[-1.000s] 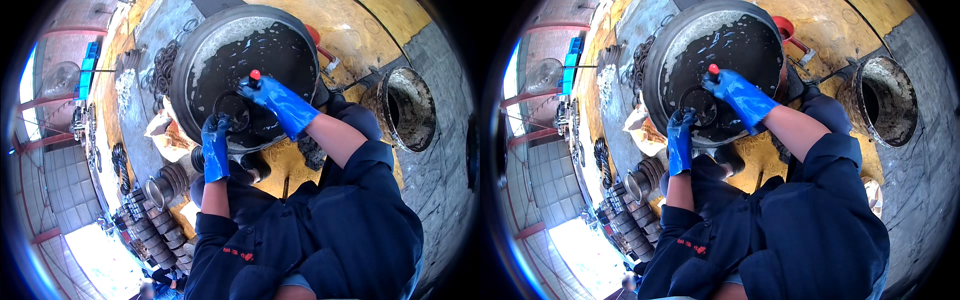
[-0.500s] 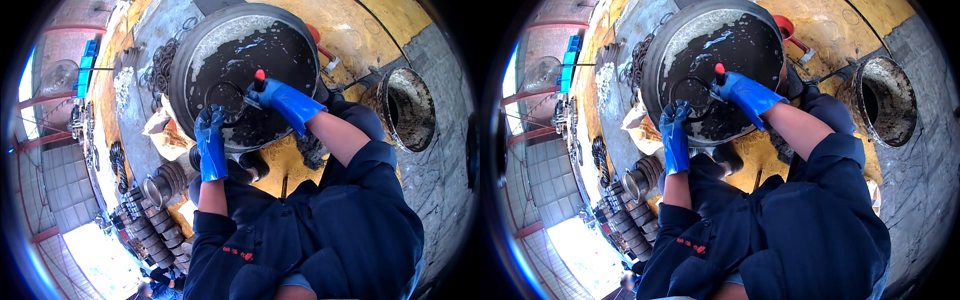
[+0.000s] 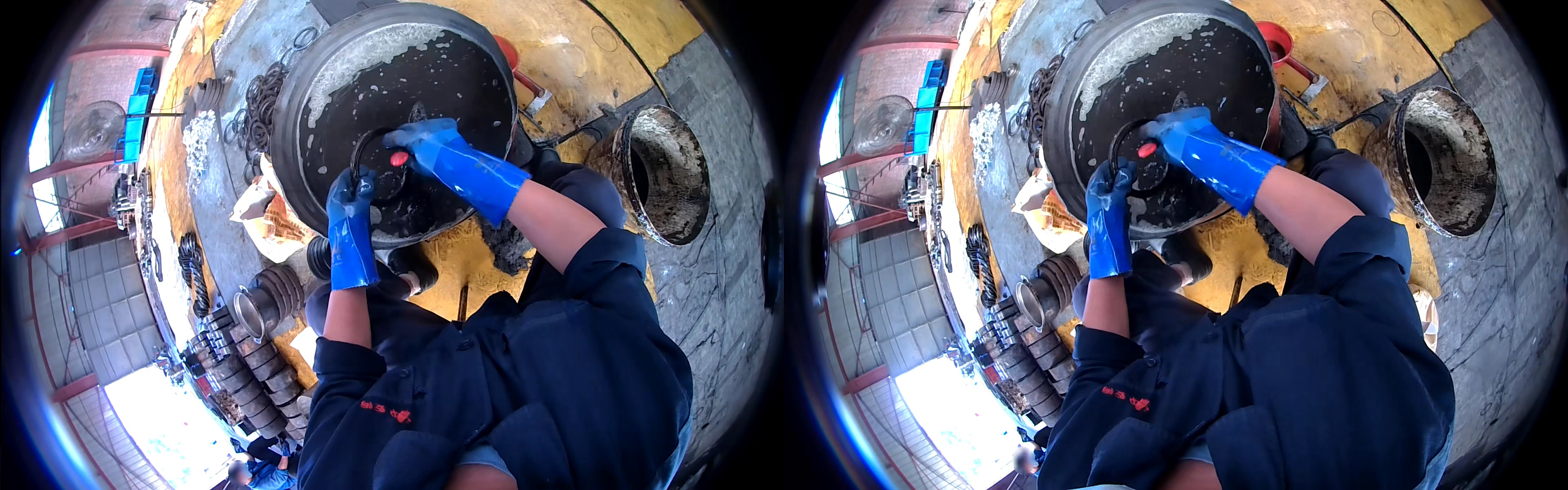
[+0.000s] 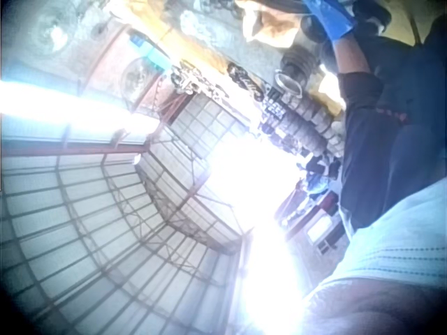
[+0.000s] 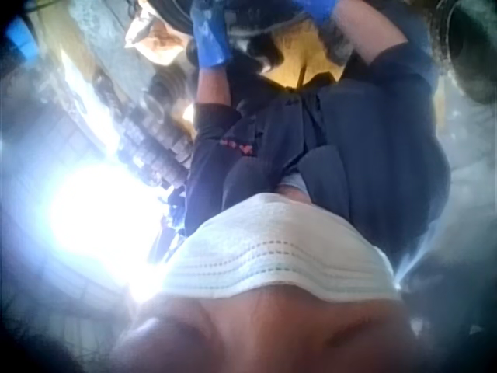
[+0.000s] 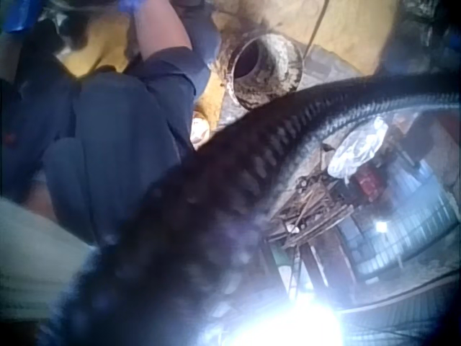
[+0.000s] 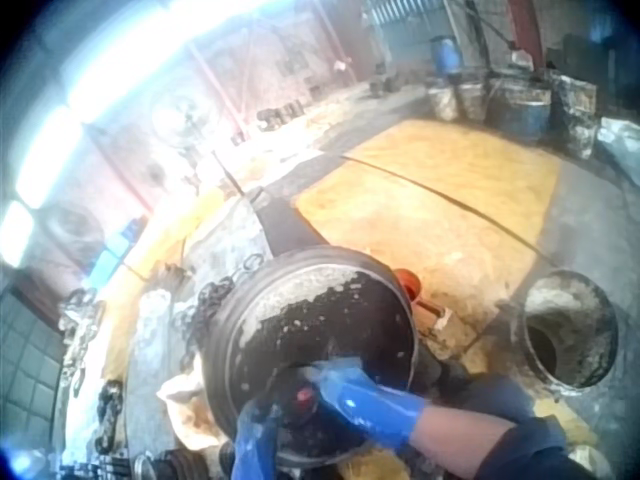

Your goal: The person cleans a metal ring using a brush and a bowl of liquid. The person uses a brush to scrub the ring while holding it with a gloved hand.

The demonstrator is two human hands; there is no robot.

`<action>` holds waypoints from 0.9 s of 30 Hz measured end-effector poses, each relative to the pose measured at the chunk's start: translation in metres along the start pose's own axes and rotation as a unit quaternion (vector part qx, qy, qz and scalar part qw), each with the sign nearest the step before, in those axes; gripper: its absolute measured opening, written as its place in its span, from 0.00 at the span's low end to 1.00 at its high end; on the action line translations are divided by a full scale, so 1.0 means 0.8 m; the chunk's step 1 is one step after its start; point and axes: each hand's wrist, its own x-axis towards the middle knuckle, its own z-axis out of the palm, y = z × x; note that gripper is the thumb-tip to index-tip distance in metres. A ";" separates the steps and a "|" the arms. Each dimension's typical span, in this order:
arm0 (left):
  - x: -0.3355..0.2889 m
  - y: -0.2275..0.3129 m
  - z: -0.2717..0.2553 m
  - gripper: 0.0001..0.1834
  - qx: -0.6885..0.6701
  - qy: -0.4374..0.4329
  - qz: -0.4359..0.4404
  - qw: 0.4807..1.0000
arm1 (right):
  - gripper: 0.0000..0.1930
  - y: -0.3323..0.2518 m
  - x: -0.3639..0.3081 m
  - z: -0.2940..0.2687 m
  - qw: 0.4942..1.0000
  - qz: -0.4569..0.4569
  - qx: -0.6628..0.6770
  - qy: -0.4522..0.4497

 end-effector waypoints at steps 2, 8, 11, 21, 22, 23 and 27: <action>0.001 0.009 0.007 0.16 -0.005 0.013 0.009 1.000 | 0.18 0.004 -0.001 0.004 0.993 0.112 -0.004 -0.046; -0.006 0.013 0.024 0.12 -0.120 0.088 0.008 0.989 | 0.21 -0.009 -0.028 -0.033 0.859 0.293 0.379 -0.178; -0.005 -0.006 0.027 0.13 -0.161 0.109 0.008 0.981 | 0.22 -0.018 -0.049 -0.036 0.809 0.202 0.527 -0.163; 0.015 -0.034 -0.004 0.10 -0.522 0.145 -0.041 0.840 | 0.27 0.000 -0.021 -0.027 0.924 0.207 0.311 -0.082; 0.016 -0.029 0.000 0.10 -0.528 0.119 -0.046 0.840 | 0.28 -0.008 -0.023 -0.043 0.921 0.219 0.303 -0.106; 0.014 -0.023 0.004 0.10 -0.534 0.094 -0.050 0.839 | 0.27 -0.010 -0.020 -0.052 0.924 0.220 0.283 -0.131; 0.000 0.001 -0.003 0.13 -0.317 0.079 -0.055 0.943 | 0.22 -0.024 -0.007 -0.076 0.926 0.235 0.196 -0.220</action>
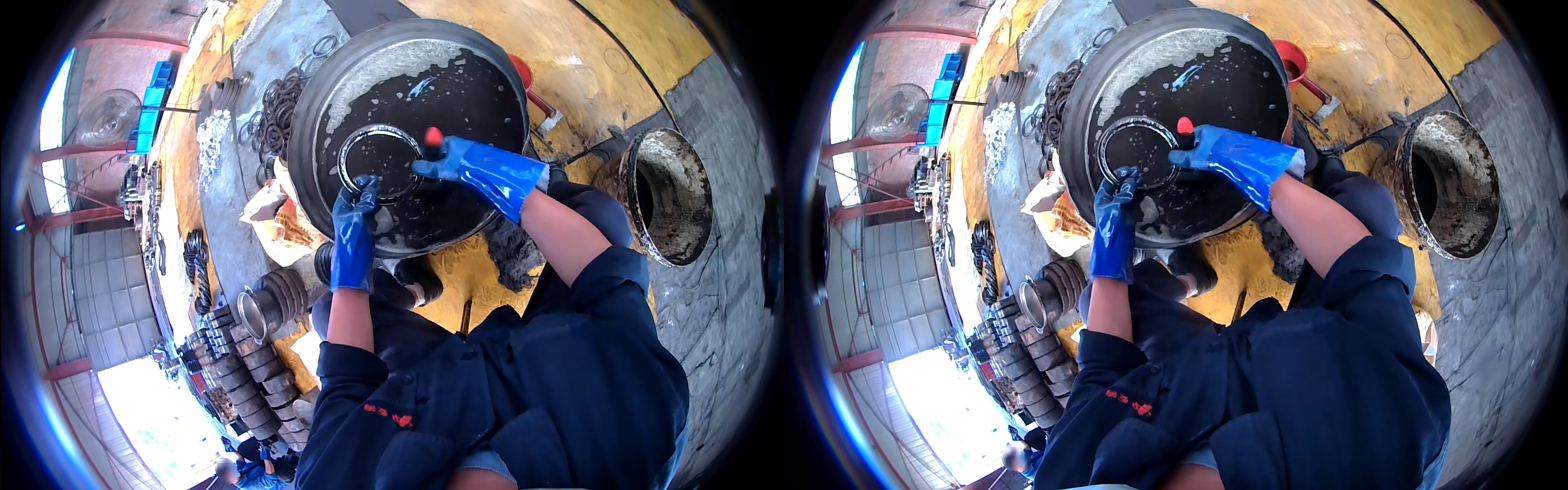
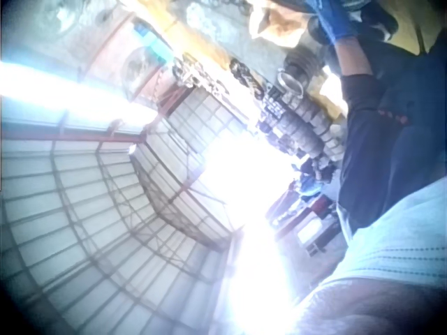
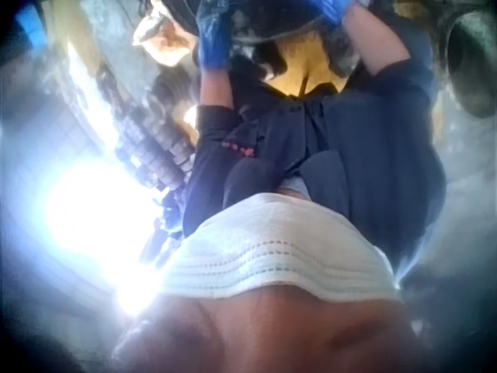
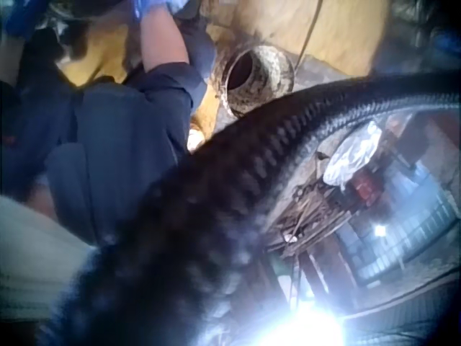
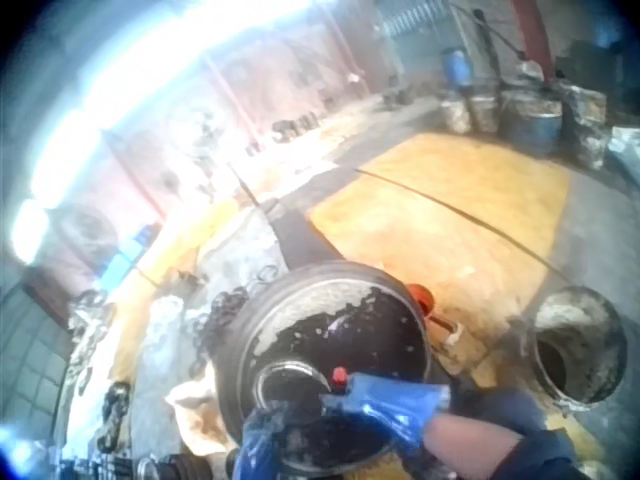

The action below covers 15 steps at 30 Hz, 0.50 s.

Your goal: The person cleans a metal ring using a brush and a bowl of liquid. The person uses a brush to scrub the ring while holding it with a gloved hand.

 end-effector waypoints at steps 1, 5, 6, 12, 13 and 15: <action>0.002 0.009 -0.004 0.14 0.082 0.004 0.009 0.997 | 0.22 0.000 0.004 0.002 1.000 -0.026 -0.008 0.001; 0.010 0.051 0.015 0.14 0.228 -0.089 0.064 0.967 | 0.20 0.065 0.053 0.019 0.992 -0.120 -0.018 0.023; 0.010 0.053 0.014 0.14 0.175 -0.098 0.021 0.979 | 0.20 0.067 0.057 0.020 0.991 -0.129 -0.003 0.022; 0.007 0.040 0.010 0.11 0.034 -0.057 -0.111 0.992 | 0.20 0.046 0.055 0.022 0.984 -0.005 -0.059 0.167; 0.006 0.036 0.016 0.11 0.009 -0.034 -0.114 0.993 | 0.21 0.040 0.052 0.018 0.975 0.022 -0.068 0.209; 0.003 0.031 0.020 0.11 0.020 -0.020 -0.096 0.995 | 0.17 0.042 0.050 0.011 0.975 -0.074 0.057 0.201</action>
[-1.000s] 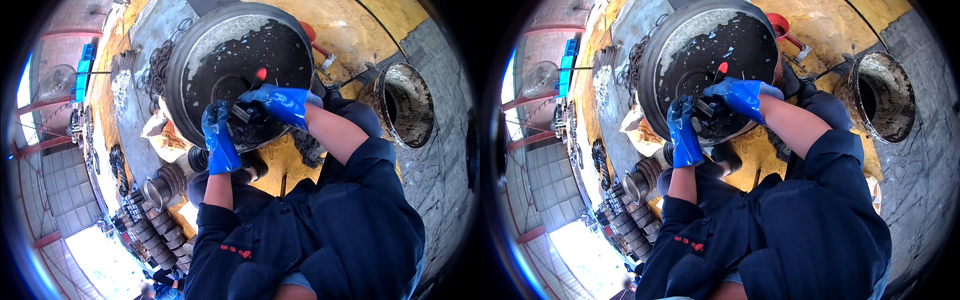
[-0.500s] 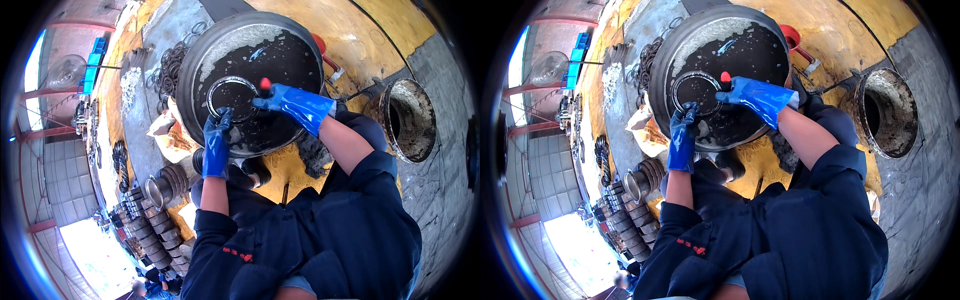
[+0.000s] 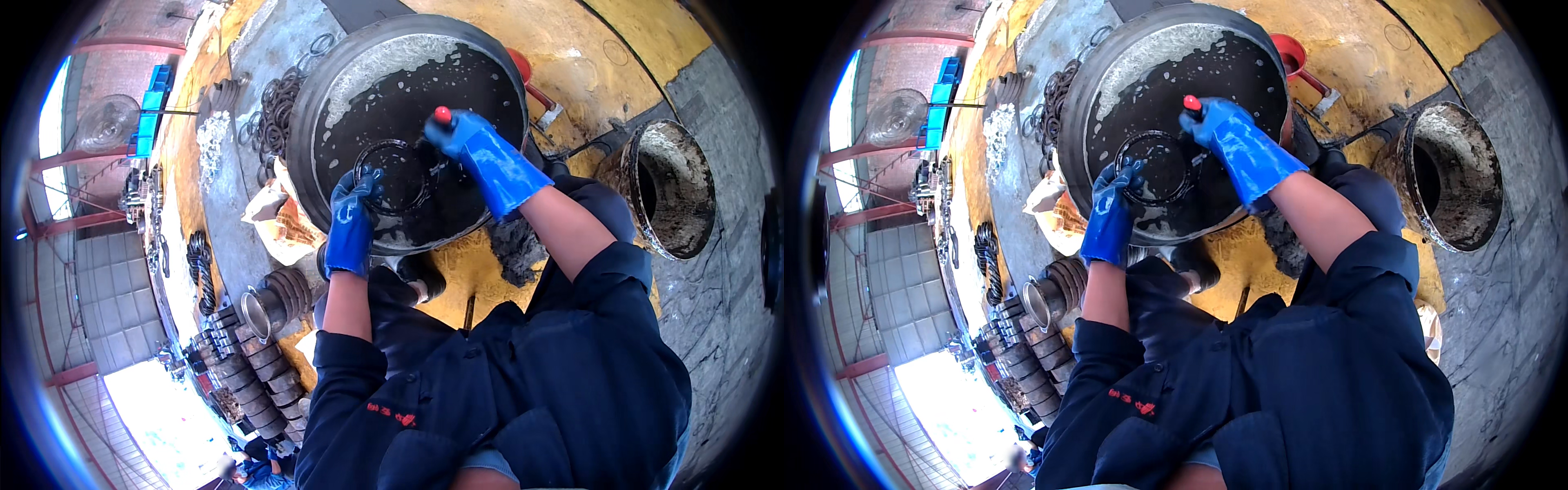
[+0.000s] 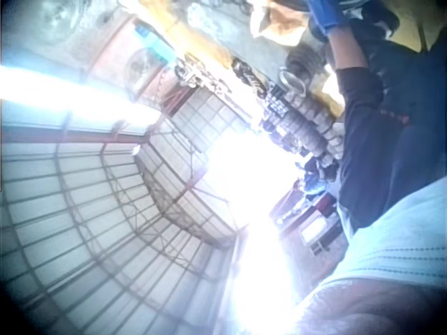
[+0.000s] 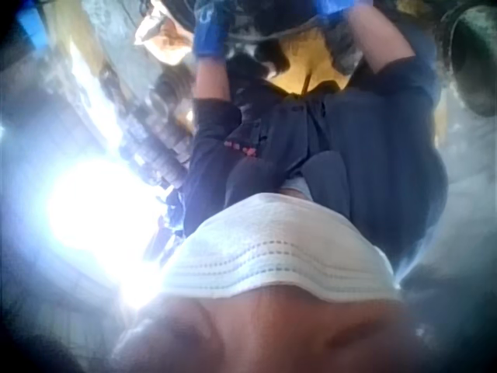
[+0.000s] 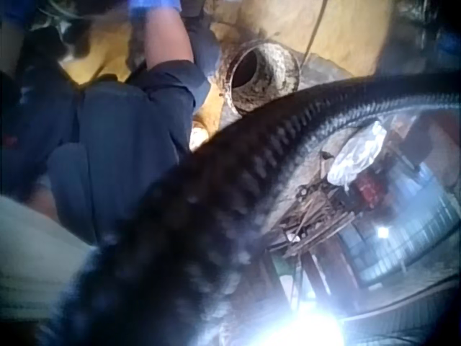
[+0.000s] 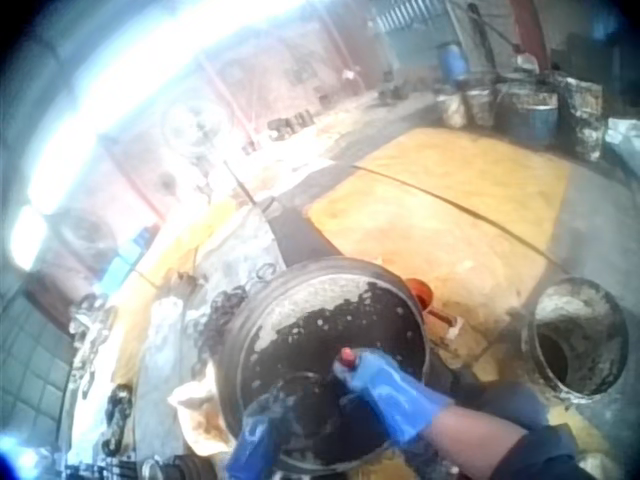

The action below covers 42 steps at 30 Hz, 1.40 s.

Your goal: The person cleans a metal ring using a brush and a bowl of liquid. The person uses a brush to scrub the ring while holding it with a gloved hand.

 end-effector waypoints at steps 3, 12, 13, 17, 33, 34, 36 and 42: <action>0.008 -0.011 -0.002 0.11 0.002 -0.011 -0.002 1.000 | 0.13 -0.004 0.008 0.015 0.968 -0.195 0.151 -0.044; 0.002 -0.017 0.006 0.12 -0.032 0.030 0.004 0.999 | 0.12 -0.017 0.000 0.023 0.987 -0.163 0.002 0.010; 0.006 -0.020 -0.011 0.12 -0.043 0.046 0.007 0.998 | 0.12 -0.030 -0.004 0.024 0.988 -0.148 -0.049 0.021; 0.015 -0.027 -0.018 0.10 -0.002 0.051 0.015 0.999 | 0.12 -0.025 0.000 0.036 0.964 -0.229 0.118 -0.063; 0.016 -0.021 -0.014 0.09 -0.017 0.066 0.019 0.997 | 0.13 -0.029 -0.008 0.048 0.940 -0.337 0.054 0.024; 0.019 -0.020 -0.007 0.09 -0.030 0.057 0.016 0.998 | 0.13 -0.018 -0.003 0.048 0.938 -0.342 0.033 0.046; 0.020 -0.019 -0.008 0.09 -0.040 0.055 0.026 0.997 | 0.12 0.001 0.010 0.049 0.967 -0.249 0.042 0.028; 0.022 -0.018 -0.018 0.09 -0.046 0.074 0.080 0.993 | 0.15 0.015 0.008 0.045 0.996 -0.050 0.022 -0.074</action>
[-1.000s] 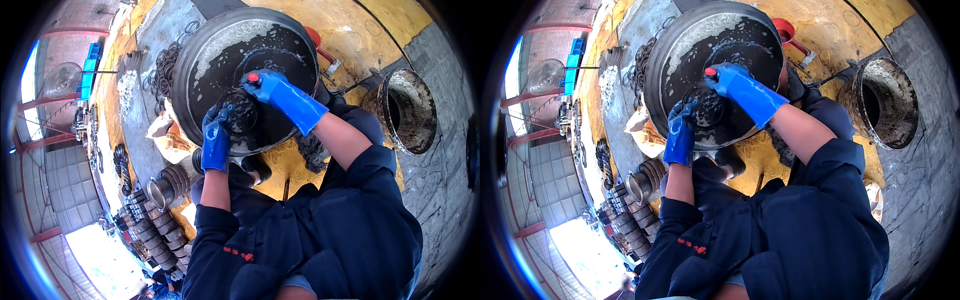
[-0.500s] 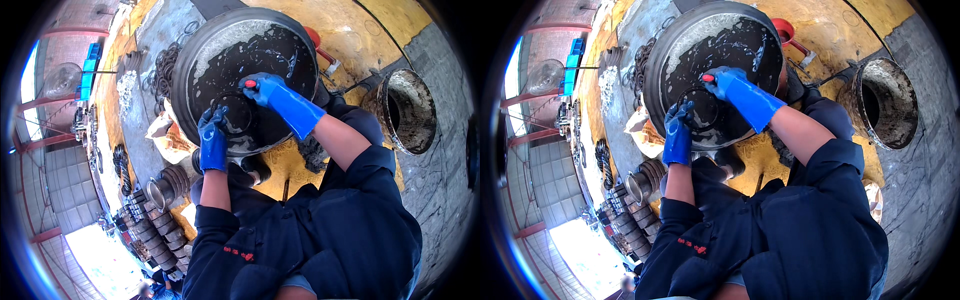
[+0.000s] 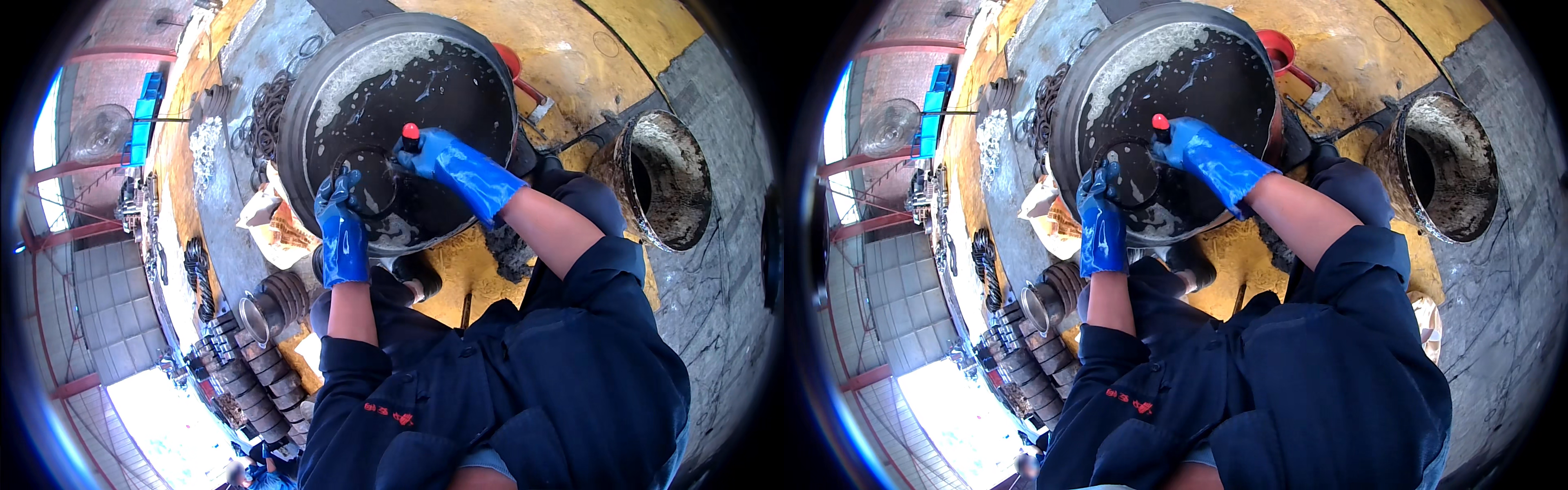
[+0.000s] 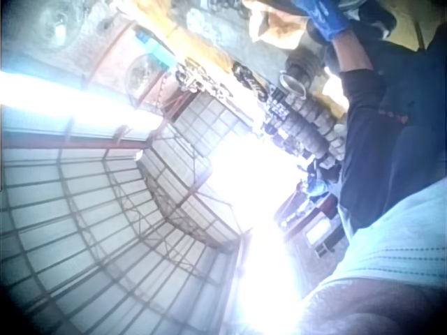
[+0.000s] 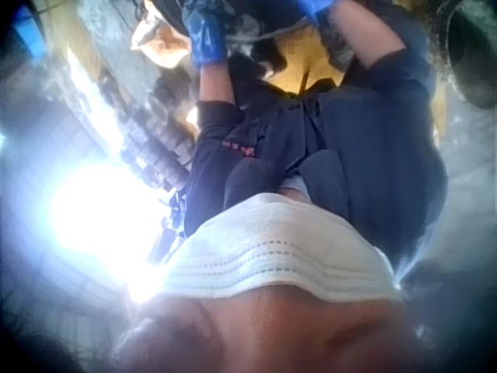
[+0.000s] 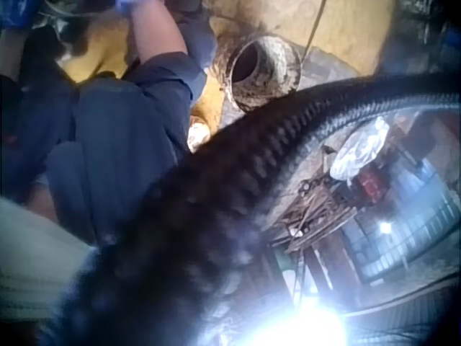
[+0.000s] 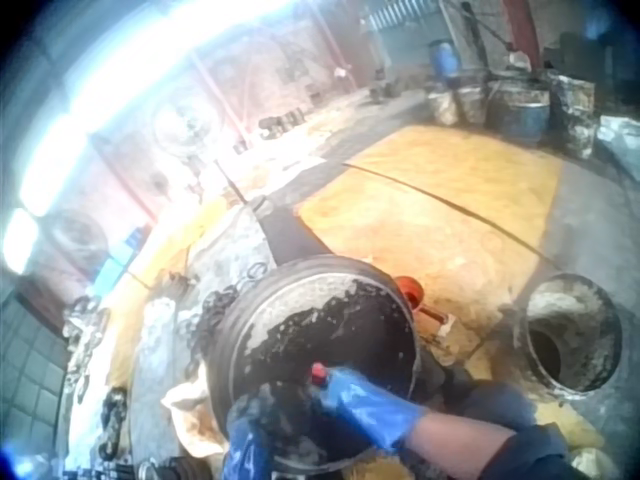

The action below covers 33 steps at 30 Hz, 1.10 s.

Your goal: The person cleans a metal ring using a brush and a bowl of liquid. The person uses a brush to scrub the ring while holding it with a gloved hand.

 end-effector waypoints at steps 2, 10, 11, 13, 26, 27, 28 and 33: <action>0.002 0.002 0.007 0.09 -0.028 0.005 0.012 1.000 | 0.16 0.008 -0.001 0.007 0.997 0.063 0.035 -0.013; 0.017 -0.006 0.003 0.11 -0.029 0.021 0.003 0.999 | 0.19 0.001 -0.020 -0.010 0.983 0.112 0.136 -0.058; 0.016 -0.009 0.006 0.11 -0.025 0.021 -0.001 0.999 | 0.18 0.007 -0.019 -0.016 0.980 0.134 0.141 -0.036; 0.015 -0.009 0.001 0.11 -0.016 0.023 -0.001 1.000 | 0.18 -0.009 -0.023 -0.024 0.986 0.154 0.065 0.004; -0.007 -0.002 0.021 0.09 0.027 -0.022 -0.045 0.998 | 0.13 -0.040 -0.016 -0.024 0.980 -0.141 0.131 0.046; -0.010 0.003 0.027 0.09 0.017 -0.027 -0.049 0.998 | 0.13 -0.031 -0.009 -0.027 0.988 -0.104 0.098 0.054; -0.007 0.003 0.027 0.09 0.011 -0.030 -0.039 0.999 | 0.12 -0.015 -0.003 -0.025 0.994 -0.067 0.064 0.063; 0.006 0.002 0.024 0.08 -0.008 -0.021 0.019 1.000 | 0.18 0.015 -0.003 0.003 0.991 0.052 0.111 0.057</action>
